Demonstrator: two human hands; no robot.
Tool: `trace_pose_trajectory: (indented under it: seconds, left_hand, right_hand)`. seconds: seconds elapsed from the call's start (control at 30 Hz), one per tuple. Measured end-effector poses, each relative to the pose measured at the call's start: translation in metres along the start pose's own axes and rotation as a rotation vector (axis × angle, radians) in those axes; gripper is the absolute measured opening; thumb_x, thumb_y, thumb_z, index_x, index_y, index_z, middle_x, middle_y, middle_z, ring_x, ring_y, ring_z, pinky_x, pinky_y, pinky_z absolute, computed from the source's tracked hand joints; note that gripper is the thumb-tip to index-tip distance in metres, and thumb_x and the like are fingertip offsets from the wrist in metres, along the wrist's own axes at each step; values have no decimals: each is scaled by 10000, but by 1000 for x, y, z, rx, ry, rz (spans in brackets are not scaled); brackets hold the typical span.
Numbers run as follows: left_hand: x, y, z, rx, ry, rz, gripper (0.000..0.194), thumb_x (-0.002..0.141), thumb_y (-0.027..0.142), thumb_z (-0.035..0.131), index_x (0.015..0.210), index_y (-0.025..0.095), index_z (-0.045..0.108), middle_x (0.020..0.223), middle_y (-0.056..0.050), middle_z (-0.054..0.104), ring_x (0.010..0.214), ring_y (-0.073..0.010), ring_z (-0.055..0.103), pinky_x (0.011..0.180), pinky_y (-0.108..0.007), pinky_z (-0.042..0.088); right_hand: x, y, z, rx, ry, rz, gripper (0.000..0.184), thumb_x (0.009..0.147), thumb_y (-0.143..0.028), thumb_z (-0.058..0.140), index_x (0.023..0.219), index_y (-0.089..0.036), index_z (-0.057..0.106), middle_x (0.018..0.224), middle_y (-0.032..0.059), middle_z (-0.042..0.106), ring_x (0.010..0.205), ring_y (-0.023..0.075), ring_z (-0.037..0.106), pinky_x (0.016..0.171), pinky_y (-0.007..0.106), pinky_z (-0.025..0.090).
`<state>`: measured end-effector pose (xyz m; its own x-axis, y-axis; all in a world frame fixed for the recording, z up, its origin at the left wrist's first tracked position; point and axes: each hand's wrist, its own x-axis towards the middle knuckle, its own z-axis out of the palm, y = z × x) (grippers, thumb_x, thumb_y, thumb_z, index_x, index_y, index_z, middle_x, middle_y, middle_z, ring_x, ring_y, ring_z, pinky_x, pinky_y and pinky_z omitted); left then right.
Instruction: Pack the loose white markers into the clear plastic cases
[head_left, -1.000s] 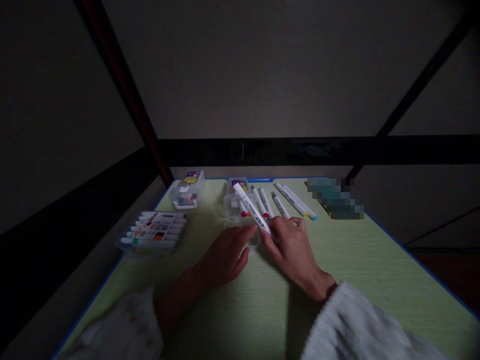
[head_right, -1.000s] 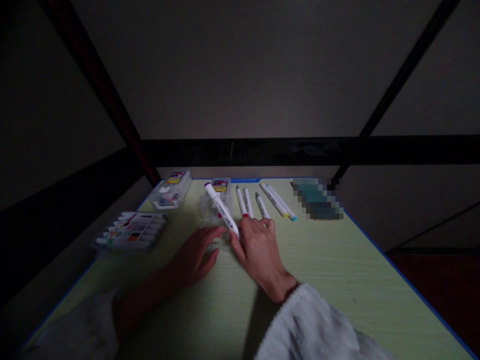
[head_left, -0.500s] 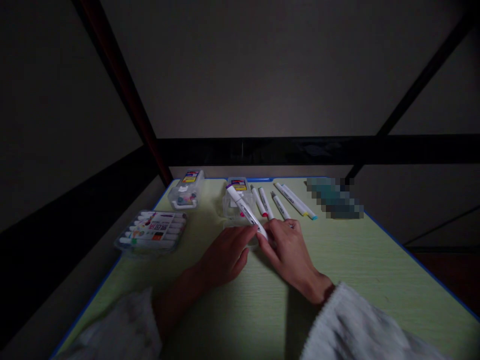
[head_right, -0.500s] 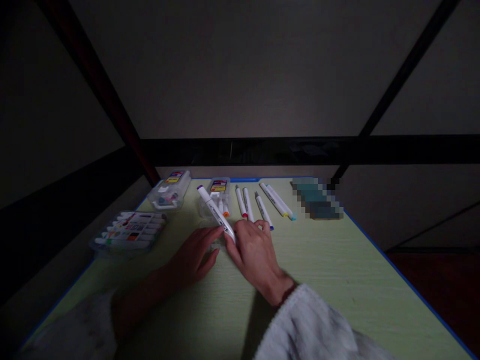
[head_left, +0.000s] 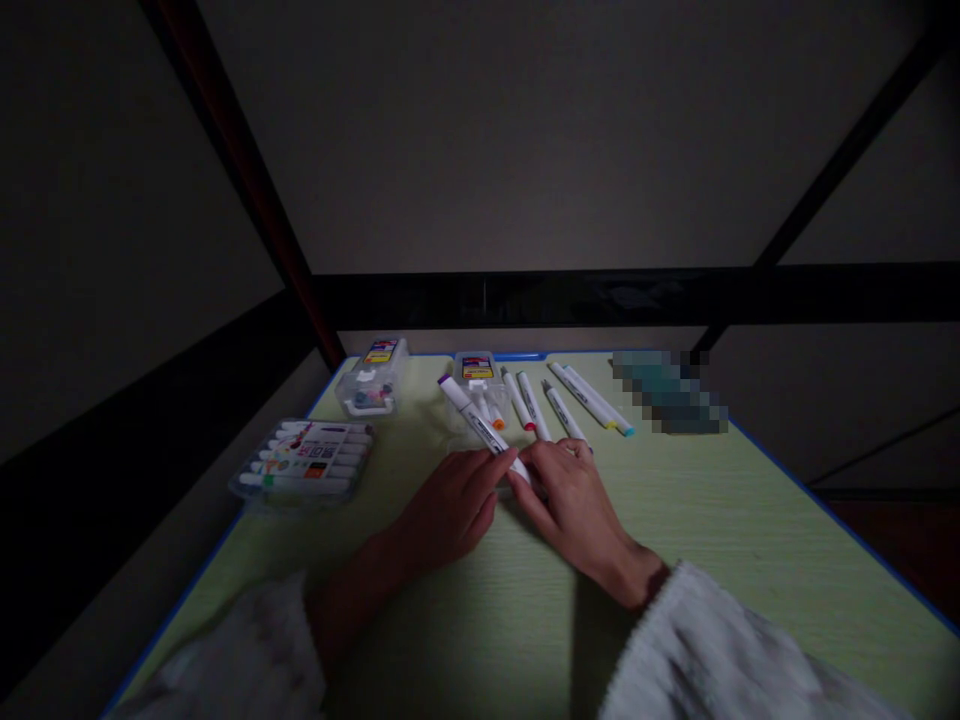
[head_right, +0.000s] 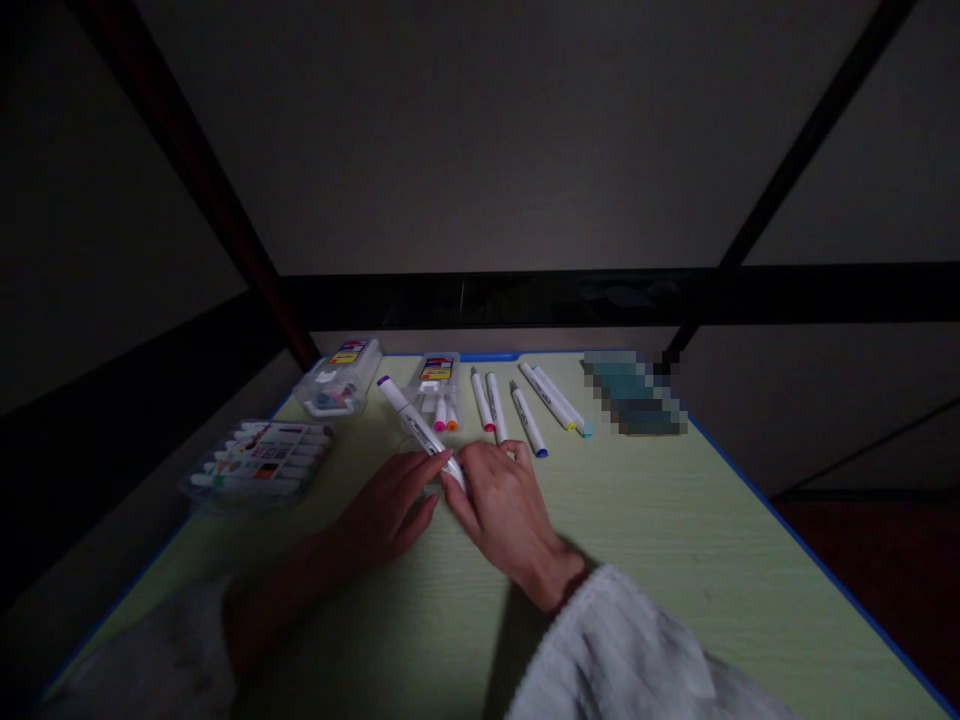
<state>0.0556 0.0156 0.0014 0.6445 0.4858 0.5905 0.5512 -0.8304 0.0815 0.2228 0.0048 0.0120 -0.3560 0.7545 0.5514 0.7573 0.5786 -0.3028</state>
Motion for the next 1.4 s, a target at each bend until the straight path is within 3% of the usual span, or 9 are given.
trace_pose_trajectory:
  seconds: [0.47,0.67,0.93,1.13,1.4]
  left_hand:
    - [-1,-3,0,-70,90,55,575,828,74,392,1357,162,185,1207,-126,510,1054,-194,502,871,-331,437]
    - [-4,-6,0,-121,159,82,501,839,105,387,1320,172,267,1198,-123,517,1061,-192,504,871,-327,434]
    - [-8,-1,3,-221,215,-47,327,859,154,397,1185,174,401,1099,-98,547,1018,-182,519,871,-300,427]
    - [-4,2,3,-301,259,-110,216,834,180,444,1049,189,451,965,-60,537,880,-164,534,749,-263,450]
    - [-5,3,9,-313,300,-154,229,792,170,509,1009,199,441,944,-47,496,859,-158,519,740,-261,438]
  right_hand:
    - [-2,0,-1,67,27,-84,185,907,-266,343,808,-170,466,679,16,570,627,156,495,693,291,313]
    - [-1,0,-1,87,-1,-112,170,908,-265,344,806,-173,444,665,15,571,594,151,494,671,288,325]
    - [0,-2,-1,92,-25,-145,178,904,-299,351,838,-174,458,680,29,564,632,162,504,640,285,345]
    - [-2,-3,-1,98,-73,-174,164,891,-279,371,882,-157,479,694,42,569,660,176,511,649,301,374]
    - [-1,-2,1,128,-122,-179,160,883,-273,382,903,-148,480,710,55,585,674,191,522,642,315,404]
